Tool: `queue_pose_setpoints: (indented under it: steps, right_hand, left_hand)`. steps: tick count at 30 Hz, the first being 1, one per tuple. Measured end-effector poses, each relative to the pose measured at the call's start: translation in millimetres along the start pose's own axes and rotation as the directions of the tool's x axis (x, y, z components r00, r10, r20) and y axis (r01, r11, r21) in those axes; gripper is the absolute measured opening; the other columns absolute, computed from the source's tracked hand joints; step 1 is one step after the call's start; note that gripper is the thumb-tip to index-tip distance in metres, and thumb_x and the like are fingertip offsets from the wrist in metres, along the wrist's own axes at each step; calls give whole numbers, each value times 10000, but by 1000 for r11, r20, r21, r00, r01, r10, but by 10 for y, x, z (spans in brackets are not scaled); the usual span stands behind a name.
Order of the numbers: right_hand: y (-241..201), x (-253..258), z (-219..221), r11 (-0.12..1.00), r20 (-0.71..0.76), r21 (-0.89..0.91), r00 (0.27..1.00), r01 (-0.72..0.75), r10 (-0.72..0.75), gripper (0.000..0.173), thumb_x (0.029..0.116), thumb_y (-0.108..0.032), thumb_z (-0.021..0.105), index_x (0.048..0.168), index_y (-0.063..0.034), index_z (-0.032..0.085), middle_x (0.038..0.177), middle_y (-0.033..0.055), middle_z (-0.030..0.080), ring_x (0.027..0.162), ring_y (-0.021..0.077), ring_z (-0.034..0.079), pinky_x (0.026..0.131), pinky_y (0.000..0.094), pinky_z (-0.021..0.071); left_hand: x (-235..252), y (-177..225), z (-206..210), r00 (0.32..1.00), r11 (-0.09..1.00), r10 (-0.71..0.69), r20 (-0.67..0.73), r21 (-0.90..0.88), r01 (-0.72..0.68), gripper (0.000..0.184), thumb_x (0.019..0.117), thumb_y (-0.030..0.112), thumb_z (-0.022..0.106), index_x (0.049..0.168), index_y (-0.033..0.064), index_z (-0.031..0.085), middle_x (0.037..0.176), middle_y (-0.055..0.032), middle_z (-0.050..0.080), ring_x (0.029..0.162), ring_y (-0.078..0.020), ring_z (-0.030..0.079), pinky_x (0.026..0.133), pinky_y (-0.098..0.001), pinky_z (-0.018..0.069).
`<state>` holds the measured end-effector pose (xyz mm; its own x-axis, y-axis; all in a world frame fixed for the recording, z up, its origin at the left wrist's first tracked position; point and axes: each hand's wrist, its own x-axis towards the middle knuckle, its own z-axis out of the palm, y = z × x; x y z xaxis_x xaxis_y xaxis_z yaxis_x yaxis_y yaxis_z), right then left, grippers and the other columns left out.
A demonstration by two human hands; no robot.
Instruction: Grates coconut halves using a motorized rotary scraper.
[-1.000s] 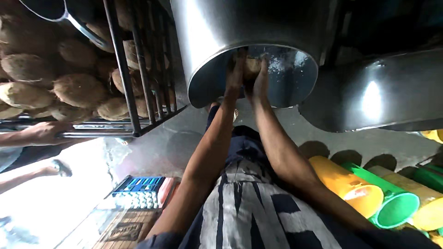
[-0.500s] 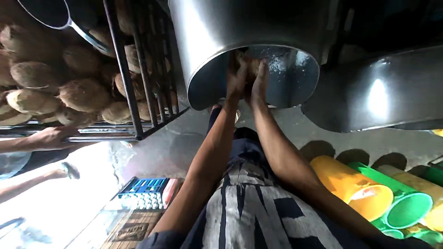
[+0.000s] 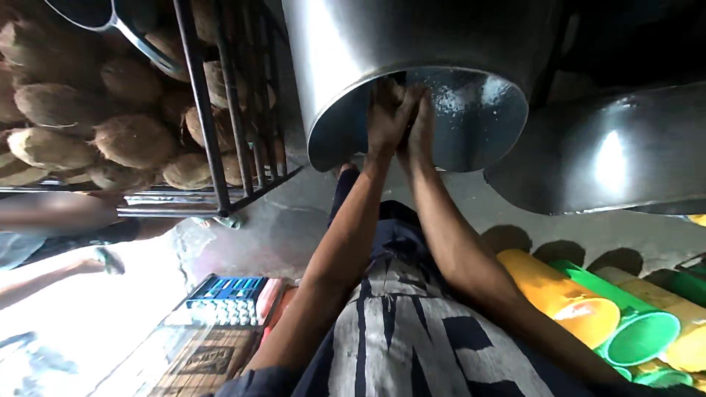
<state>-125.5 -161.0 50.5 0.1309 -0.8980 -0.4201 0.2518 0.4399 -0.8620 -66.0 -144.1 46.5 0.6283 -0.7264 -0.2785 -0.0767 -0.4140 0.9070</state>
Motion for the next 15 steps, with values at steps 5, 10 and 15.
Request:
queue_pose_setpoints:
  steps: [5,10,15]
  right_hand:
    - [16,-88,22,991,-125,-131,992,-38,22,506,1072,-381,503,1439,-38,443,1258,126,622,1139,196,634,995,397,551]
    - [8,-119,135,990,-192,-122,981,-67,42,526,1030,-379,600,1413,-49,454,1208,136,630,1064,214,652,902,405,584]
    - [16,-76,4,963,-44,120,968,-240,247,579,1064,-548,390,1534,-212,368,1412,89,555,1242,246,586,985,490,545]
  left_hand:
    - [-23,-53,-29,996,991,-79,45,-108,83,738,926,596,629,1437,74,525,1297,-121,646,1191,-187,627,1027,-440,527]
    - [23,-114,-63,989,965,-126,77,-220,140,623,953,566,608,1325,66,592,1054,-100,696,927,-179,679,837,-431,580]
    - [31,-119,-103,965,914,-213,151,-319,252,580,1042,538,477,1342,57,602,1212,-120,678,1095,-185,660,961,-421,558]
